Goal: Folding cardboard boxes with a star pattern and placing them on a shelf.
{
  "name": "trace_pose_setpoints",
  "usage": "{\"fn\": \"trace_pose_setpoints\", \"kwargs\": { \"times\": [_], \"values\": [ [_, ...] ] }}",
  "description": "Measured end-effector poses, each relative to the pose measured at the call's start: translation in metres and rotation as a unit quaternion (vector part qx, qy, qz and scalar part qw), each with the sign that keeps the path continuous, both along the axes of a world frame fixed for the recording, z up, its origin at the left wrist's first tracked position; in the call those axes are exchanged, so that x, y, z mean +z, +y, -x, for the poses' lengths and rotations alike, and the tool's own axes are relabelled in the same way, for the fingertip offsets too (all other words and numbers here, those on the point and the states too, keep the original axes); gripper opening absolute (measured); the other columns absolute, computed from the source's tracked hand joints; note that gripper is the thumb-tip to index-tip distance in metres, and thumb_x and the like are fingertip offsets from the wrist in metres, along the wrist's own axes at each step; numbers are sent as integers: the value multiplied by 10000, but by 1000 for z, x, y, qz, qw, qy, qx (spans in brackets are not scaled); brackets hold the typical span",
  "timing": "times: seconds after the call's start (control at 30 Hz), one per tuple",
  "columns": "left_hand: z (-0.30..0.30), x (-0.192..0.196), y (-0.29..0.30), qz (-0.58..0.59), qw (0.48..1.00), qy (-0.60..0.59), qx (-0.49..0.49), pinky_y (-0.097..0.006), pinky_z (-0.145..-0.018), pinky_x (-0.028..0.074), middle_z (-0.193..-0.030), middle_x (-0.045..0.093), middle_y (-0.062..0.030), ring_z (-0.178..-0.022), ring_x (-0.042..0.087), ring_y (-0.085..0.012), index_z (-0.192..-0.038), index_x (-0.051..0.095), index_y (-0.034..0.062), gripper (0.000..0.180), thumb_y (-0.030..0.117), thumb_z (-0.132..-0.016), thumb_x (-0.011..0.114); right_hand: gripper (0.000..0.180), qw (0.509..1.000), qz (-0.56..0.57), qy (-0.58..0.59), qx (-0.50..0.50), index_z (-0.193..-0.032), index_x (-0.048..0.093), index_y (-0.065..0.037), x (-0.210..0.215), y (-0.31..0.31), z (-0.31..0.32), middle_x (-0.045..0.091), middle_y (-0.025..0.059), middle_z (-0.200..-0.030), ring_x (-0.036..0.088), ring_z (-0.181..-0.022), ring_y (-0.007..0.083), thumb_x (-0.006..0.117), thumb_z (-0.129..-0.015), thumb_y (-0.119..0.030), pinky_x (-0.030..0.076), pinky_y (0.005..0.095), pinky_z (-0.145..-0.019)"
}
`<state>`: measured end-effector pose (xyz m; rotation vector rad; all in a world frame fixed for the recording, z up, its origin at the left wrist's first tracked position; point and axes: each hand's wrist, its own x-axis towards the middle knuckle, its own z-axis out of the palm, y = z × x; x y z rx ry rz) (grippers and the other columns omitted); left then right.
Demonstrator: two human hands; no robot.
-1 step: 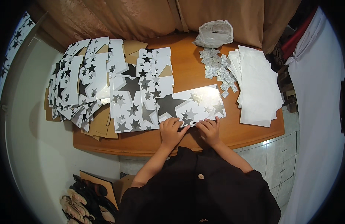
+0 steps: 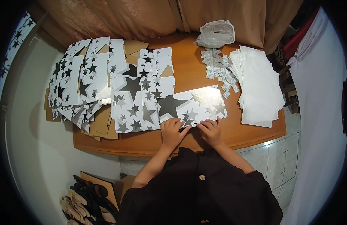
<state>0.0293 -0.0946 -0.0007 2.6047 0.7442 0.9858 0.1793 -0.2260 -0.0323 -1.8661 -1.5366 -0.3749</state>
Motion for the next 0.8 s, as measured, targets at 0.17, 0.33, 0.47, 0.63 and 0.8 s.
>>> {"fn": "trace_pose_setpoints", "kwargs": {
  "times": [0.17,0.33,0.47,0.63,0.8],
  "values": [
    [-3,12,-2,-26,999,32,-14,-363,-775,343,-910,599,-18,-910,542,-201,-949,689,145,377,372,-658,766,175,1000,-7,12,-24,-923,652,-164,3,7,1,604,-29,-900,567,-890,161,679,-750,-155,285,481,-944],
    [-2,-4,1,-80,996,29,-10,-371,-755,357,-930,603,-34,-921,543,-218,-1011,685,157,358,343,-708,727,122,998,-57,-34,-4,-872,659,-150,9,13,-6,590,-32,-818,568,-821,149,683,-752,-159,341,395,-837],
    [-2,-9,3,-101,995,14,-17,-370,-727,372,-936,604,-46,-922,549,-232,-1017,682,148,362,335,-710,725,122,997,-58,-53,17,-863,667,-140,17,12,-8,597,-36,-780,568,-801,132,686,-743,-148,354,345,-755],
    [2,0,1,-65,997,25,-32,-381,-768,380,-954,588,-57,-934,545,-244,-1033,672,131,404,337,-692,741,603,989,115,96,9,-1142,623,-178,65,-3,-30,511,89,-1218,449,-1168,275,785,-623,-439,273,496,-938],
    [1,20,-7,-39,987,154,31,-486,-969,346,-1328,446,-167,-1239,422,-300,-1338,451,148,754,373,-684,751,1038,958,120,254,-54,-1416,297,-114,50,-26,-90,299,181,-1423,271,-1334,327,846,-568,-356,203,478,-1074]
  ]
}}
